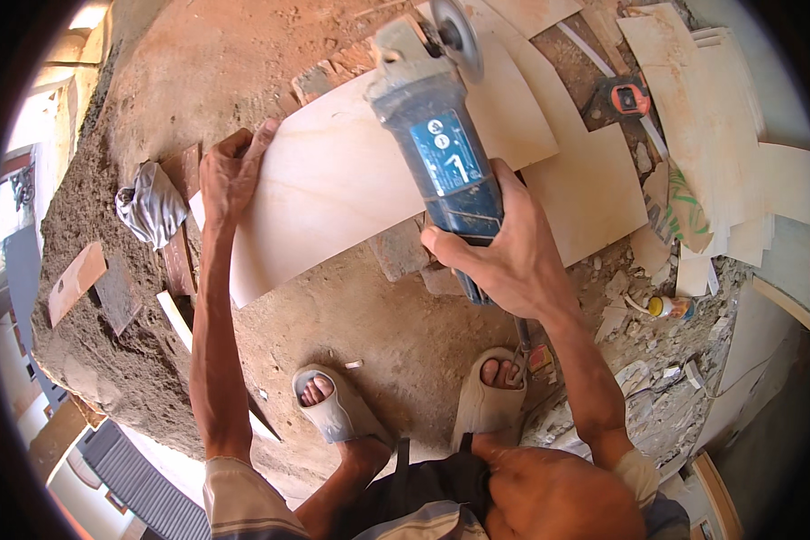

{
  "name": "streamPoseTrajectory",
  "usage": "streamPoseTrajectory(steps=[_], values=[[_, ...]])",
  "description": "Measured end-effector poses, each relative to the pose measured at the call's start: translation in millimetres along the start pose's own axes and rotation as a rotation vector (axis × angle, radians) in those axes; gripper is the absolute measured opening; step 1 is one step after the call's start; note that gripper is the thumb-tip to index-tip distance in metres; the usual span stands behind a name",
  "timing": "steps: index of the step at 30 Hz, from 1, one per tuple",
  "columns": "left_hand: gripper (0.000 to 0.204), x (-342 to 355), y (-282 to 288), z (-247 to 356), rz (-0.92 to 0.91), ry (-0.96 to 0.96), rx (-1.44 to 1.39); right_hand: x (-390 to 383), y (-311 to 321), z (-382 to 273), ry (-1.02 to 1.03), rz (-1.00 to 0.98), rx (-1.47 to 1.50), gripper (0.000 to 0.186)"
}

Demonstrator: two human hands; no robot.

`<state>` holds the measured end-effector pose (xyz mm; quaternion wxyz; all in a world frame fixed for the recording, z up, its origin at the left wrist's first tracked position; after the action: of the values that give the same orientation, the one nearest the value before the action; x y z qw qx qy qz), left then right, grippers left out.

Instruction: The person cuts a ceramic tile using an angle grinder, following a marked line and then separating the cut pieces.

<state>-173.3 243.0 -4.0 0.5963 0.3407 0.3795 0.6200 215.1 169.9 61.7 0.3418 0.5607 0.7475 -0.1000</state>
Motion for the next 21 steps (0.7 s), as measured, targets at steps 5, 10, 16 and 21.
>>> streamPoseTrajectory(steps=[5,10,16,21], values=[[0.068,-4,2,32,-0.029,0.059,0.042,35,-9,-8,0.052,-0.014,-0.003,0.059],[0.064,11,-24,52,-0.068,0.093,-0.012,60,-2,-2,0.068,-0.002,-0.044,0.057],[0.082,10,-30,62,-0.039,0.061,-0.036,72,-5,1,0.054,0.000,-0.063,0.057],[0.094,9,-34,66,-0.024,0.099,-0.042,78,-8,-1,0.047,-0.004,-0.006,0.056]])
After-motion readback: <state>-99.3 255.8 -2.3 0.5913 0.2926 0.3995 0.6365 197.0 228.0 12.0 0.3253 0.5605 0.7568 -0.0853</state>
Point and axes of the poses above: each hand's wrist, its own x-axis towards the middle knuckle, its own y-axis out of the back of the hand, z = x × y, the point moved 7 cm from there along x, towards the middle knuckle, and after that the axes turned 14 degrees about -y, right-handed, at the moved point
